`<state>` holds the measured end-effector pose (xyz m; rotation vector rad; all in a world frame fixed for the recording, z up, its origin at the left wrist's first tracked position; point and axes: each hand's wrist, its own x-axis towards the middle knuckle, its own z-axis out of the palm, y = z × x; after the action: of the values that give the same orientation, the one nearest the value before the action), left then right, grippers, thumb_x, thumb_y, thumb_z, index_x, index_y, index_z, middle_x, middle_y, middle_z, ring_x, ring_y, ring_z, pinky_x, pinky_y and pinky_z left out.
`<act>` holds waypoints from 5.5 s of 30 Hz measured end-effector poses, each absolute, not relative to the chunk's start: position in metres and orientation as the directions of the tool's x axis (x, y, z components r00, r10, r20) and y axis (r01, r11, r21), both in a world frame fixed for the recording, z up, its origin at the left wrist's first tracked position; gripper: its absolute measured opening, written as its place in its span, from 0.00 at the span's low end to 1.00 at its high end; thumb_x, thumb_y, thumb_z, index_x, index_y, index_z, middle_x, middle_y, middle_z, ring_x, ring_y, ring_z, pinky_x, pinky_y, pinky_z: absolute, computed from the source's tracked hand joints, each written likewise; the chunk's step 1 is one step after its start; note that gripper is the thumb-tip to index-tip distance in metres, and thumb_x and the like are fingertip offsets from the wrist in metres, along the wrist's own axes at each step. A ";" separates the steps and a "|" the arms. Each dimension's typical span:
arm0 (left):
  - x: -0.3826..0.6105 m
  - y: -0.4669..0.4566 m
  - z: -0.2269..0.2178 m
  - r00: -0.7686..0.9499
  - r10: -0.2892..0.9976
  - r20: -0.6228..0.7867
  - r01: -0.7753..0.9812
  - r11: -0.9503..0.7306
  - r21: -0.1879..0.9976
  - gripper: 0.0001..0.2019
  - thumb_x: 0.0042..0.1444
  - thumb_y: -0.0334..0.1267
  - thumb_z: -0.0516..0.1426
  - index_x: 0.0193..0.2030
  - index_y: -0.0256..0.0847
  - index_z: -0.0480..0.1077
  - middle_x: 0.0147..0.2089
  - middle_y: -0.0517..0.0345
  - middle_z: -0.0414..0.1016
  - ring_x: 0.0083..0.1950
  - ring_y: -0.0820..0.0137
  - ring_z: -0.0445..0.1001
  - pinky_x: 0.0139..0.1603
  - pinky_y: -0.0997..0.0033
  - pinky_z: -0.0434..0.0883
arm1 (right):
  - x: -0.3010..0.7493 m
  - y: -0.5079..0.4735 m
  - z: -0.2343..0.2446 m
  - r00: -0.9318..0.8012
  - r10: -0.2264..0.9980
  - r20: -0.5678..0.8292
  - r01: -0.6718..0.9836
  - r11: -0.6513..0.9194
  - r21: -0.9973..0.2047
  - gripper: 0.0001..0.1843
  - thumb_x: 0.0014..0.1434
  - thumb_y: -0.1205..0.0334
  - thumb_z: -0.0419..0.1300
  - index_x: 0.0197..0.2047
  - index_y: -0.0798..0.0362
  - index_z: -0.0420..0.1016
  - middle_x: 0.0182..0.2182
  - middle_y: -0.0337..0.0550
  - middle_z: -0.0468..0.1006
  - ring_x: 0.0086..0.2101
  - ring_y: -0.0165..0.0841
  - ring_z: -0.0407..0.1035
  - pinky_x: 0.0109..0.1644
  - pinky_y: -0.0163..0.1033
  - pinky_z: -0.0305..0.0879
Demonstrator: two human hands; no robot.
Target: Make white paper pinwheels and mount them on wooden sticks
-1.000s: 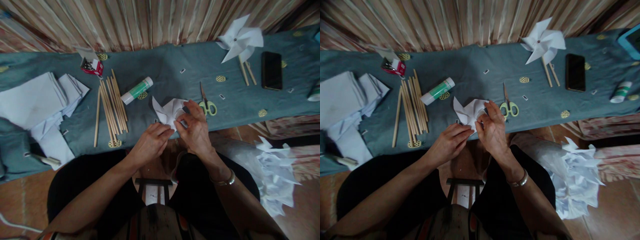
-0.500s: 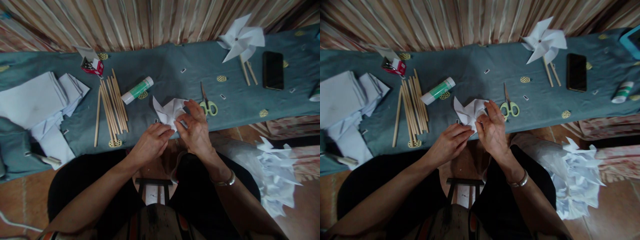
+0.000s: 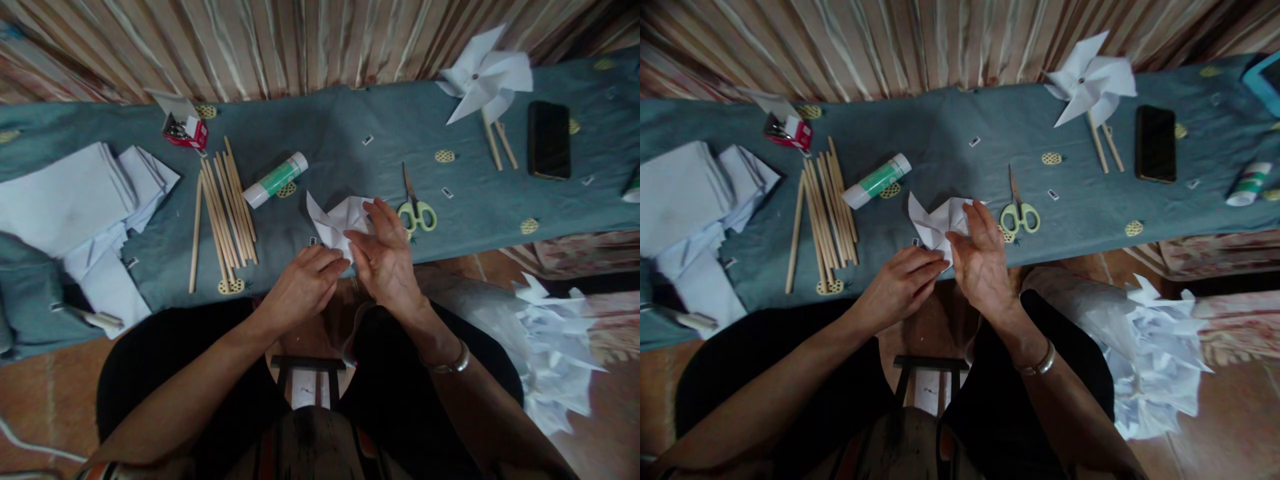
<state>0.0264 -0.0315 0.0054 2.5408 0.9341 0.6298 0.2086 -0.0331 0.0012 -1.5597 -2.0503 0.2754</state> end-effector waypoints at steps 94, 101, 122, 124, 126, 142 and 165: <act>0.032 -0.003 0.026 0.091 0.962 -0.258 -0.587 0.261 0.766 0.21 0.31 0.34 0.71 0.37 0.36 0.77 0.33 0.57 0.82 0.32 0.69 0.77 0.40 0.69 0.70 | 0.176 -0.049 0.039 -0.340 0.822 0.457 0.812 0.502 -0.298 0.27 0.64 0.46 0.53 0.63 0.47 0.65 0.72 0.52 0.46 0.70 0.53 0.36 0.64 0.68 0.48; 0.032 -0.003 0.027 0.097 0.966 -0.240 -0.570 0.252 0.782 0.20 0.32 0.35 0.71 0.36 0.36 0.78 0.34 0.55 0.82 0.32 0.68 0.78 0.41 0.68 0.71 | 0.173 -0.050 0.042 -0.339 0.814 0.472 0.812 0.506 -0.290 0.27 0.64 0.46 0.54 0.63 0.46 0.65 0.71 0.50 0.48 0.70 0.52 0.37 0.64 0.66 0.50; -0.063 0.030 0.070 -0.365 0.930 0.031 -0.544 -0.240 0.804 0.17 0.33 0.32 0.70 0.35 0.39 0.77 0.36 0.57 0.83 0.43 0.63 0.81 0.50 0.64 0.75 | 0.175 0.025 0.037 0.273 0.912 0.308 0.327 0.213 -0.921 0.22 0.53 0.48 0.63 0.45 0.54 0.79 0.42 0.51 0.83 0.41 0.40 0.76 0.52 0.49 0.69; -0.081 0.031 0.077 -0.444 0.896 0.034 -0.517 -0.286 0.807 0.15 0.36 0.31 0.68 0.35 0.40 0.76 0.38 0.57 0.83 0.45 0.63 0.80 0.50 0.64 0.76 | 0.162 0.025 0.034 0.227 0.929 0.294 0.321 0.213 -0.923 0.17 0.53 0.51 0.62 0.42 0.54 0.80 0.37 0.47 0.83 0.38 0.38 0.76 0.48 0.45 0.70; -0.096 0.030 0.081 -0.500 0.866 0.001 -0.507 -0.294 0.810 0.13 0.39 0.29 0.66 0.34 0.41 0.76 0.37 0.58 0.83 0.44 0.65 0.80 0.49 0.66 0.77 | 0.150 0.026 0.031 0.182 0.946 0.269 0.351 0.193 -0.916 0.14 0.54 0.54 0.61 0.39 0.53 0.80 0.33 0.43 0.83 0.34 0.35 0.75 0.43 0.41 0.70; -0.156 0.011 0.084 -0.592 0.800 -0.094 -0.557 -0.323 0.765 0.15 0.41 0.25 0.62 0.38 0.41 0.75 0.38 0.59 0.82 0.44 0.66 0.80 0.51 0.66 0.76 | -0.005 0.138 0.041 -0.305 0.889 0.341 0.761 0.443 -0.475 0.13 0.58 0.71 0.55 0.39 0.56 0.82 0.53 0.54 0.76 0.58 0.42 0.64 0.62 0.47 0.59; -0.149 0.010 0.087 -0.562 0.818 -0.121 -0.568 -0.275 0.775 0.14 0.37 0.27 0.67 0.34 0.39 0.76 0.35 0.59 0.83 0.40 0.65 0.81 0.50 0.63 0.77 | -0.052 0.190 0.030 -0.438 0.883 0.165 0.882 0.458 -0.111 0.17 0.61 0.67 0.54 0.49 0.62 0.77 0.57 0.60 0.72 0.62 0.44 0.58 0.65 0.47 0.55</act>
<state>-0.1487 0.0102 0.0867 0.3800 1.0127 1.9446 -0.0521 0.1899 0.0297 -1.5383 -2.5066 0.0125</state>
